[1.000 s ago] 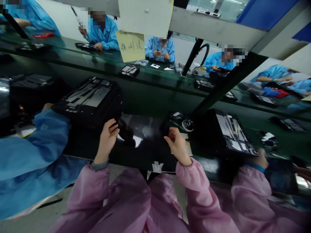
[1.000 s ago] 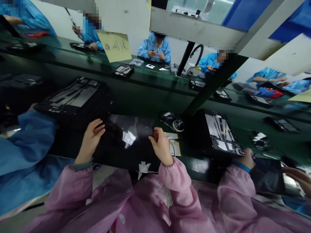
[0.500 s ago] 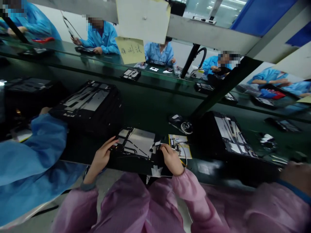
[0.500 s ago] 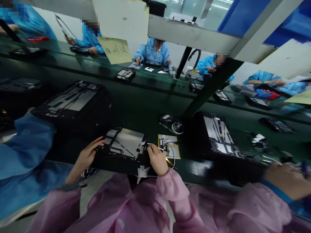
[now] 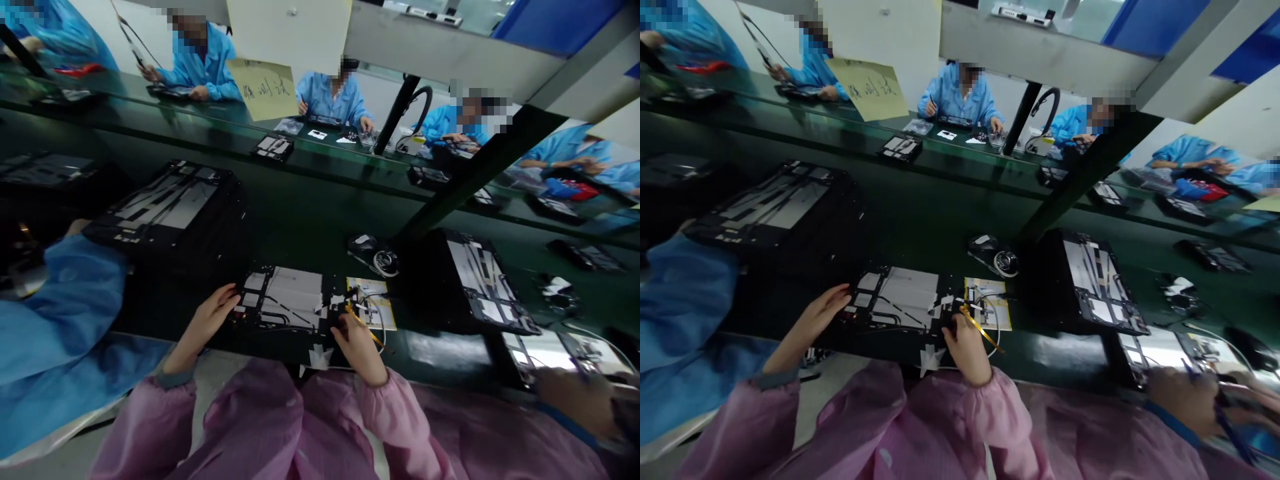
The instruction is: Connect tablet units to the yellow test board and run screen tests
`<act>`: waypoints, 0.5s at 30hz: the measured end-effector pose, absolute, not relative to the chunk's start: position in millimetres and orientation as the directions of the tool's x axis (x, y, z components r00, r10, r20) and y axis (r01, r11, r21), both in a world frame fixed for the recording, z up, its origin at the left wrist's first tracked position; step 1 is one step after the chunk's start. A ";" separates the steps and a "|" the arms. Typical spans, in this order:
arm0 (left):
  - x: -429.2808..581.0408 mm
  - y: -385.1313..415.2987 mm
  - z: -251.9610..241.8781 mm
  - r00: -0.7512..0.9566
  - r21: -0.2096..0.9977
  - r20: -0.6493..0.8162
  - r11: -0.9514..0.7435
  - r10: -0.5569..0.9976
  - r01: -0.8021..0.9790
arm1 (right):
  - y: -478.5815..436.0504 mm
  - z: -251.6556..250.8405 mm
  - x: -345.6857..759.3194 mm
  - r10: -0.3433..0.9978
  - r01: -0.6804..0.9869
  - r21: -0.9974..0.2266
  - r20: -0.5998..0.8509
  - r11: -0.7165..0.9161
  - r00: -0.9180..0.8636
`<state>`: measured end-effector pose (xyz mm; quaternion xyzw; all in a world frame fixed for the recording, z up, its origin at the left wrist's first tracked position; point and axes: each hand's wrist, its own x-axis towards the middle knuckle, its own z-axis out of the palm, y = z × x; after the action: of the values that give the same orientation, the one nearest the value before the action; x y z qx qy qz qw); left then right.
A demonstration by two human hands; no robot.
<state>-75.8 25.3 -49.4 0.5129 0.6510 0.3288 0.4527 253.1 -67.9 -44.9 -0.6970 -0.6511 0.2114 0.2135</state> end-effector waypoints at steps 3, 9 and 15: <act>-63.7 27.1 -35.1 -0.001 0.909 -0.307 0.294 0.952 0.296 | -65.6 -50.2 252.2 0.989 0.797 -0.597 0.047 -0.087 0.143; -54.0 21.3 -6.0 -0.036 0.953 -0.246 0.248 0.969 0.174 | -52.7 -33.3 264.6 0.986 0.521 -0.846 -0.036 -0.116 0.160; -32.7 52.5 8.0 0.034 0.989 -0.132 0.134 0.991 -0.063 | -3.3 8.4 280.5 0.972 0.124 -0.983 -0.106 -0.134 0.208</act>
<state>-32.7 52.5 8.0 0.4562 0.5082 0.4740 0.5558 280.5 -3.3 8.4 -0.6103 -0.4491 0.4408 0.4812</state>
